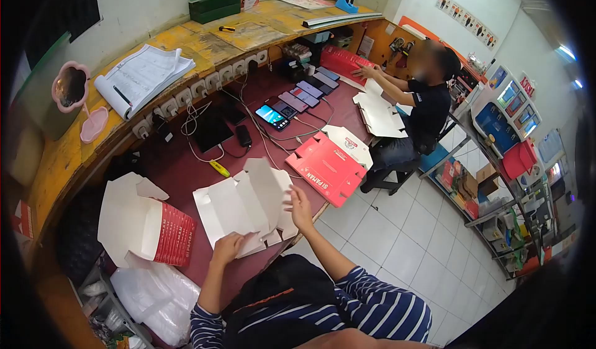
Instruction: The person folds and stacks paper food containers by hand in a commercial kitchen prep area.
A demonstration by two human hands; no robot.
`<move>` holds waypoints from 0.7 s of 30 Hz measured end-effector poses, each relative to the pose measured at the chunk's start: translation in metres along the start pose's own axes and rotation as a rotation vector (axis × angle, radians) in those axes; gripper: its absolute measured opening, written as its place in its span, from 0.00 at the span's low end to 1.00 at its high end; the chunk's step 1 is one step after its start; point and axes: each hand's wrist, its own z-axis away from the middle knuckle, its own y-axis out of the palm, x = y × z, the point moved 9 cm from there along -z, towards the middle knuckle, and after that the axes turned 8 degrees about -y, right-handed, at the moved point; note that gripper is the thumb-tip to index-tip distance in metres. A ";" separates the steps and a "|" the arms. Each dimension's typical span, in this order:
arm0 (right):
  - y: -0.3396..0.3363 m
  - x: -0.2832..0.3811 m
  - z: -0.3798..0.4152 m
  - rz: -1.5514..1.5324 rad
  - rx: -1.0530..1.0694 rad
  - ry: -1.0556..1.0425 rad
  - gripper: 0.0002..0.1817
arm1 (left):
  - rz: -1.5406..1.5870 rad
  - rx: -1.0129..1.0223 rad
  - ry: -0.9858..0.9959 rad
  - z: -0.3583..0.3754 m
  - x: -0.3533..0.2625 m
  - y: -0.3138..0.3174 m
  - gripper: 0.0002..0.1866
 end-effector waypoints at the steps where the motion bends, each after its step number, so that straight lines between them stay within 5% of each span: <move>1: -0.015 0.000 0.000 -0.145 -0.217 -0.103 0.15 | -0.002 -0.007 -0.004 0.002 -0.010 -0.012 0.10; 2: -0.027 0.026 0.005 0.159 -0.323 -0.346 0.14 | 0.083 -0.174 -0.016 0.007 -0.022 -0.039 0.09; 3: -0.029 0.027 0.012 0.154 -0.317 -0.351 0.14 | 0.168 -0.342 -0.027 0.012 -0.029 -0.062 0.08; 5: -0.029 0.087 0.044 0.465 -0.355 -0.579 0.13 | 0.199 -0.432 -0.042 0.016 -0.041 -0.077 0.09; 7: 0.004 0.075 0.061 0.318 0.010 -0.476 0.15 | 0.836 -0.638 0.059 0.035 -0.065 -0.103 0.13; 9: 0.064 0.009 0.096 -0.020 0.649 0.178 0.18 | 0.832 -0.667 0.113 0.048 -0.088 -0.112 0.14; 10: 0.065 0.015 0.099 -0.022 0.649 0.178 0.18 | 1.134 -0.605 0.092 0.048 -0.083 -0.104 0.12; 12: 0.085 0.032 0.133 -0.487 0.840 0.586 0.20 | 1.435 -0.532 0.075 0.047 -0.080 -0.099 0.10; 16: 0.046 0.080 0.086 -0.931 0.441 0.516 0.13 | 1.277 -0.543 0.147 0.060 -0.093 -0.125 0.16; 18: 0.033 0.092 0.063 -1.323 0.574 0.533 0.09 | 1.121 -0.482 0.082 0.061 -0.100 -0.126 0.19; 19: 0.030 0.107 0.058 -1.326 0.588 0.551 0.09 | 1.117 -0.497 0.066 0.062 -0.102 -0.124 0.19; 21: 0.006 0.138 0.036 -0.994 0.337 0.239 0.05 | 1.179 -0.575 0.024 0.062 -0.105 -0.119 0.20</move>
